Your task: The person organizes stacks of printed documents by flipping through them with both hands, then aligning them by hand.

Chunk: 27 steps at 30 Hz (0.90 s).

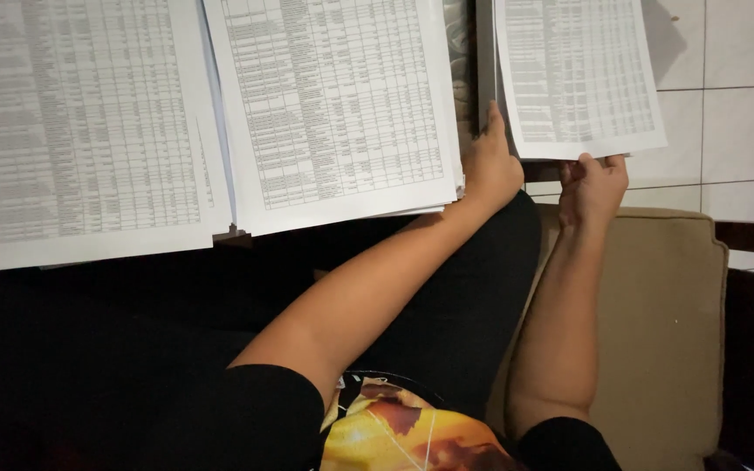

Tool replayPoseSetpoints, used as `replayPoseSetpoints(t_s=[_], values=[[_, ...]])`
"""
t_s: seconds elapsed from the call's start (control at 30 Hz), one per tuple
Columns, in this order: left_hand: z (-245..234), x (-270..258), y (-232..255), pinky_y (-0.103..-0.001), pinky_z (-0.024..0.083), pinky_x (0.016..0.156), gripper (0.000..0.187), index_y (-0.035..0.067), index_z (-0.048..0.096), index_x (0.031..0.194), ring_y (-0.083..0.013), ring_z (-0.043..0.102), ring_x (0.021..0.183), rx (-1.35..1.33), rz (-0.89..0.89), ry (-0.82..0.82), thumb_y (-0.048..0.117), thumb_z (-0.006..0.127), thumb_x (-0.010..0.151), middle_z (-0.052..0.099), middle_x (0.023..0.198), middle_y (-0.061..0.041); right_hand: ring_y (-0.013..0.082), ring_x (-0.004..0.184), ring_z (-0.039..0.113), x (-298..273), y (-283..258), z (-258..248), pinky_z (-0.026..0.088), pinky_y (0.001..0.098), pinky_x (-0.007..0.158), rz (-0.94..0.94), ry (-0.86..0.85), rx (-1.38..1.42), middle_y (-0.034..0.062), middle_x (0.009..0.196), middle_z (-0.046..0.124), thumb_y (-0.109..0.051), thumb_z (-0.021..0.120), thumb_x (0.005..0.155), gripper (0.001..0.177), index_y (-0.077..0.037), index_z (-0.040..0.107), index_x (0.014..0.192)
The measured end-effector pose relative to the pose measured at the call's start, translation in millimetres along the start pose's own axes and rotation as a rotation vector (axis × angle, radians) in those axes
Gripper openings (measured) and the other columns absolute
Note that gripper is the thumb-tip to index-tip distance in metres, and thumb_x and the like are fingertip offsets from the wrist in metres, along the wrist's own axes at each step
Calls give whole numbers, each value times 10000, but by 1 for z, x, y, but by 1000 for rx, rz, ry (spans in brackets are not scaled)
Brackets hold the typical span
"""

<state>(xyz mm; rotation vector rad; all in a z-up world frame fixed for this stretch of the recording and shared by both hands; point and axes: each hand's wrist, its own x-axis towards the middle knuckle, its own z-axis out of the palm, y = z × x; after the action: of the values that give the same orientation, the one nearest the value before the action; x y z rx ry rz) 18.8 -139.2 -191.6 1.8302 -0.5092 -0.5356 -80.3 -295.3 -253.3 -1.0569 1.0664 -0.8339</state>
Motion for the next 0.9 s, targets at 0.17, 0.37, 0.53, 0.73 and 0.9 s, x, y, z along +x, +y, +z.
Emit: replayPoseSetpoints(t_s=[0.17, 0.37, 0.53, 0.73, 0.9], values=[[14, 10, -18, -602, 526, 1007, 821, -116, 141, 1597, -539, 619, 1213, 12, -17, 2, -121, 443, 833, 506, 1406, -442, 154, 772, 709, -5, 2, 4, 711, 341, 709, -69, 16, -133, 62, 931, 596, 6, 617, 911, 382, -41, 603, 1290], [15, 10, -21, -584, 542, 1013, 807, -130, 154, 1589, -522, 616, 1234, 3, -6, -3, -119, 437, 834, 464, 1464, -434, 164, 759, 733, 27, 29, -18, 722, 370, 738, -84, 44, -179, 56, 869, 599, -6, 628, 909, 377, -36, 611, 1284], [16, 11, -22, -599, 513, 1061, 771, -143, 181, 1578, -539, 571, 1282, -24, 11, 23, -134, 426, 847, 455, 1457, -456, 123, 773, 693, -14, -5, 14, 696, 323, 758, -92, 48, -281, 38, 861, 604, -51, 647, 893, 401, -44, 616, 1293], [25, 16, -32, -561, 514, 1082, 770, -150, 190, 1572, -514, 565, 1306, -16, 14, 21, -121, 442, 845, 462, 1466, -430, 111, 765, 696, -8, 0, 10, 700, 321, 751, -89, 78, -283, 27, 863, 587, -46, 641, 897, 356, -21, 607, 1250], [27, 16, -36, -607, 456, 1127, 774, -167, 202, 1559, -536, 511, 1347, -65, 14, 33, -117, 439, 824, 405, 1492, -455, 117, 777, 647, -21, -10, 21, 695, 289, 737, -91, 48, -326, 46, 852, 575, -52, 629, 885, 332, -15, 620, 1215]])
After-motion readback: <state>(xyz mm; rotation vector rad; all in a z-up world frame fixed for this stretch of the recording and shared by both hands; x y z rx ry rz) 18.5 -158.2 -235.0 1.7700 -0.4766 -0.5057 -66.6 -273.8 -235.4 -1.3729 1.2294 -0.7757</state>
